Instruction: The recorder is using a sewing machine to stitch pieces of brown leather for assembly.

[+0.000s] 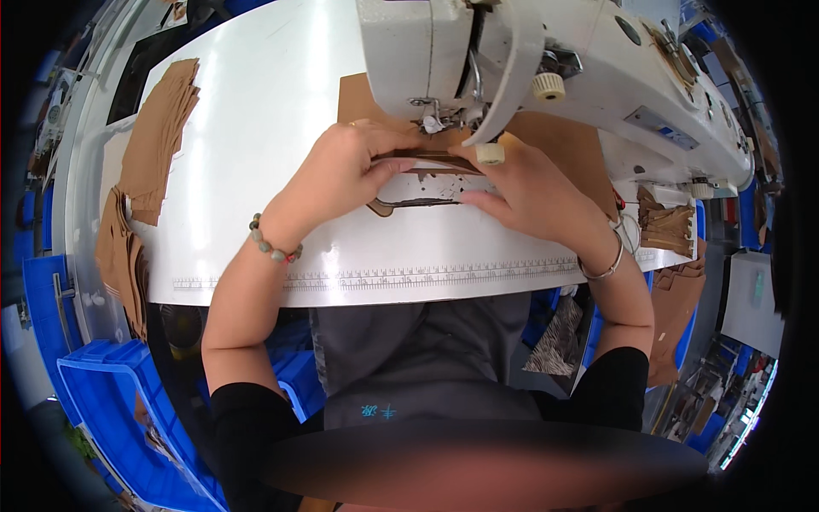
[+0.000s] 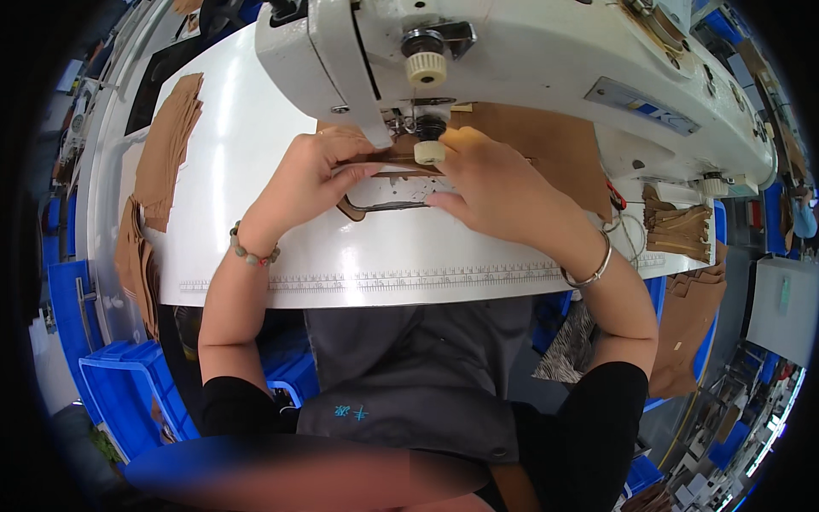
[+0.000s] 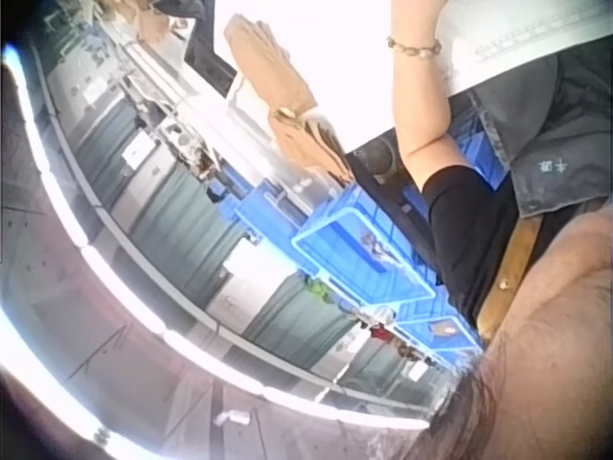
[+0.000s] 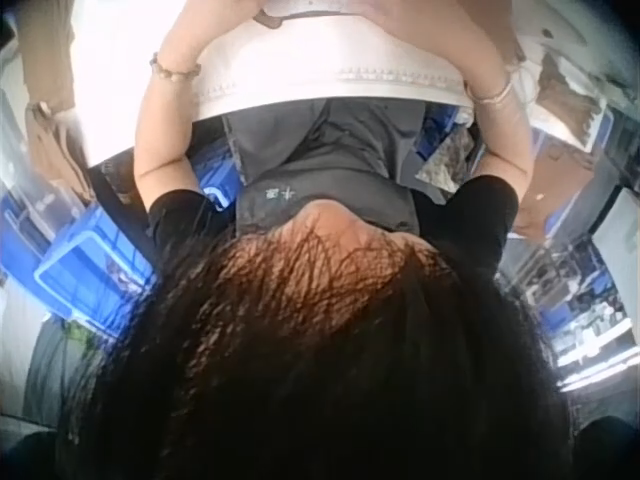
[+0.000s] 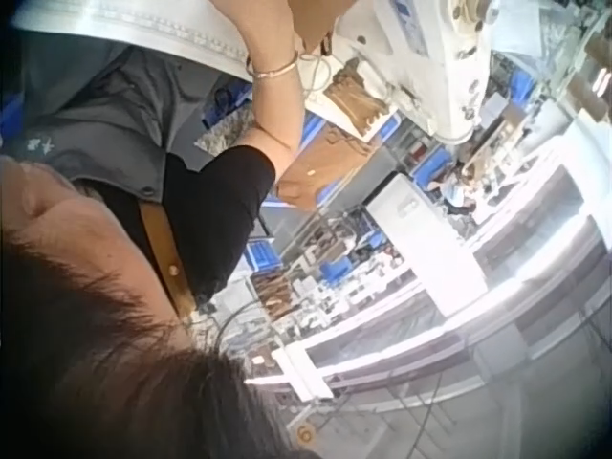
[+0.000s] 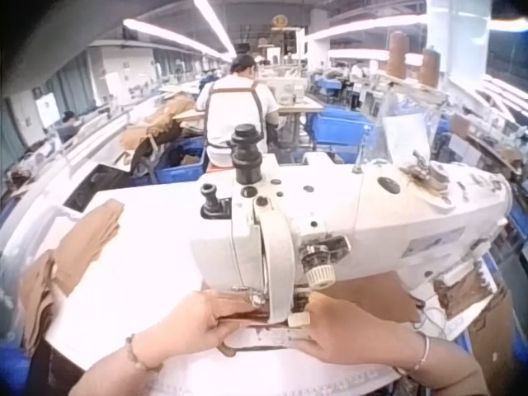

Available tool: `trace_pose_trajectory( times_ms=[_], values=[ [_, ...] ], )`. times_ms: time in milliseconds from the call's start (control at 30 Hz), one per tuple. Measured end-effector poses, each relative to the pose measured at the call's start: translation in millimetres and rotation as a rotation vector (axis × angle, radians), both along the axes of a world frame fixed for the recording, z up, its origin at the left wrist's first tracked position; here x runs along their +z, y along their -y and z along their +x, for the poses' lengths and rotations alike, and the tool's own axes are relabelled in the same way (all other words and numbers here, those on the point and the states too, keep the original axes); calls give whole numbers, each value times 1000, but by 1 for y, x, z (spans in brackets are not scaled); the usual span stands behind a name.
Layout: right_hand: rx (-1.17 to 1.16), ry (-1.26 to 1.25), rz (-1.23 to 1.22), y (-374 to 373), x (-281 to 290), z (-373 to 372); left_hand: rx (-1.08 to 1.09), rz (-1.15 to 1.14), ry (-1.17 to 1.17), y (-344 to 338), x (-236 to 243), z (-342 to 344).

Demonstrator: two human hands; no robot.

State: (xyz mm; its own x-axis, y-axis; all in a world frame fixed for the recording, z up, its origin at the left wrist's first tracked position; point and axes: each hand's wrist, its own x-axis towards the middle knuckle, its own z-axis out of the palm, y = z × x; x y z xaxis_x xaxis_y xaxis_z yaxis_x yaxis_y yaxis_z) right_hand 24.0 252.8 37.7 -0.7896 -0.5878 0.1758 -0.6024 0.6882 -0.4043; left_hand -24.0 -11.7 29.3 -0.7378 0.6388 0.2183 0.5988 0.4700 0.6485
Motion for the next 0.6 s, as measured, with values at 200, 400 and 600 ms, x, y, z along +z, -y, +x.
trace_pose_trajectory(
  times_ms=[200, 400, 600],
  values=[
    [-149, 339, 39, 2, -11, -13, 37, -26, 78, 2, -6, -8],
    [-93, -304, -32, 21, -31, -3, 47, -53, -15, -3, -5, 0],
    [-131, -164, -6, 25, -28, -2, -130, 49, -849, 29, 3, 58]
  ],
)
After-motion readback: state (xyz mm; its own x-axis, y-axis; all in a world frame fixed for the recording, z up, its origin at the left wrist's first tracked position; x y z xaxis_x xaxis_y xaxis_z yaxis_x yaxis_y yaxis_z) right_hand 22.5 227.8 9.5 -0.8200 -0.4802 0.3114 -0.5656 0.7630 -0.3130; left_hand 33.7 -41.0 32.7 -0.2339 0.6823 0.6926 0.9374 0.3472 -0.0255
